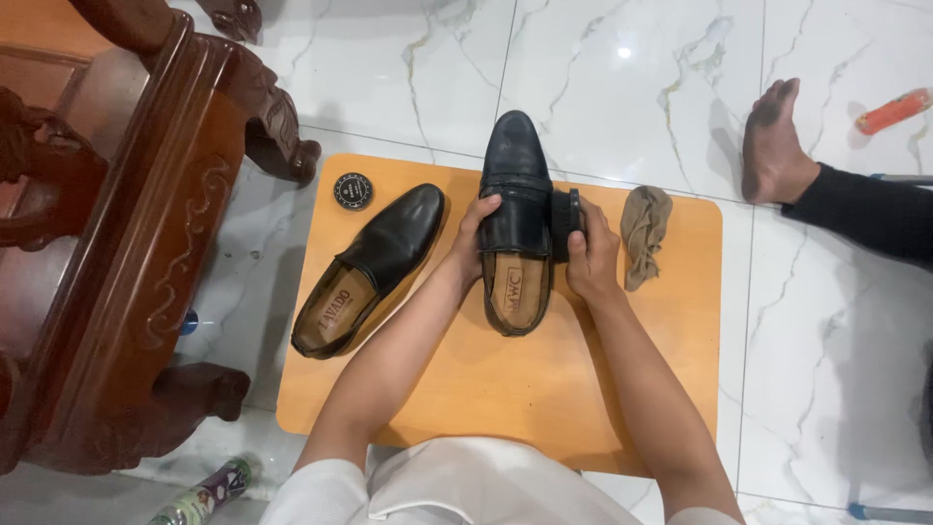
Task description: The person polishes a black leather shoe using a small brush and a cloth. They hold the shoe on a small wooden table, apply polish with the brush, and wipe the surface with the cloth.
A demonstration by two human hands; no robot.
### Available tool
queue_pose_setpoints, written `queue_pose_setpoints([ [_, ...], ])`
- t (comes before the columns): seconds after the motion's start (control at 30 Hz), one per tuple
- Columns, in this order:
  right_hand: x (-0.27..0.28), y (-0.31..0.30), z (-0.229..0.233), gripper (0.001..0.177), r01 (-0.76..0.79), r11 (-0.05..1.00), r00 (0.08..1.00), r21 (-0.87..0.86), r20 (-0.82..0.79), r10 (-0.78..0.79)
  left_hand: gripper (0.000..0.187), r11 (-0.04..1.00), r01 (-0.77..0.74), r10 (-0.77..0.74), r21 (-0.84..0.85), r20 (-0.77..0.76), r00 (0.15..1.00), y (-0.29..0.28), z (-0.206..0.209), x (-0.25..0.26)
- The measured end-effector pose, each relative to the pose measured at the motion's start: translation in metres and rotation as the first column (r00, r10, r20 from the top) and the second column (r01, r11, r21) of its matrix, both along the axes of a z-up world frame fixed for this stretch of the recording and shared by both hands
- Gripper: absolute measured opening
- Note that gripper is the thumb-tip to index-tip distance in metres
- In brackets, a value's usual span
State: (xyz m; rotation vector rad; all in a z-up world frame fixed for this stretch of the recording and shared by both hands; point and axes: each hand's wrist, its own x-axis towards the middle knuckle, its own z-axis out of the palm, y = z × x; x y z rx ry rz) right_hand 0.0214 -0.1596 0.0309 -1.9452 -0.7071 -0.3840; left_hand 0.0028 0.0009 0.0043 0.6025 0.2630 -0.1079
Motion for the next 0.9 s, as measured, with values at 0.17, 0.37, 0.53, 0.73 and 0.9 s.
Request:
queue_pose_setpoints([
  [0.17, 0.001, -0.004, -0.014, 0.060, -0.071, 0.995, 0.997, 0.066, 0.012, 0.071, 0.069, 1.000, 0.016, -0.015, 0.008, -0.130, 0.991, 0.001, -0.029, 0.008],
  [0.37, 0.001, -0.002, -0.007, 0.056, -0.065, 0.998, 0.993, -0.013, 0.100, 0.066, 0.071, 0.998, 0.016, -0.025, -0.060, -0.149, 0.989, 0.004, -0.005, 0.004],
  [0.53, 0.004, -0.004, -0.010, 0.046, 0.057, 0.989, 0.995, -0.138, 0.087, -0.045, 0.071, 0.998, 0.059, -0.056, 0.008, -0.157, 0.986, 0.003, -0.016, 0.011],
  [0.73, 0.001, -0.003, -0.003, 0.048, 0.006, 0.993, 1.000, -0.122, 0.028, -0.003, 0.070, 0.998, 0.044, -0.038, 0.038, -0.159, 0.987, 0.005, -0.025, 0.013],
  [0.9, 0.003, -0.005, -0.009, 0.046, 0.008, 0.992, 1.000, -0.129, -0.015, -0.011, 0.069, 0.995, 0.034, -0.016, 0.097, -0.188, 0.982, 0.004, -0.020, 0.009],
])
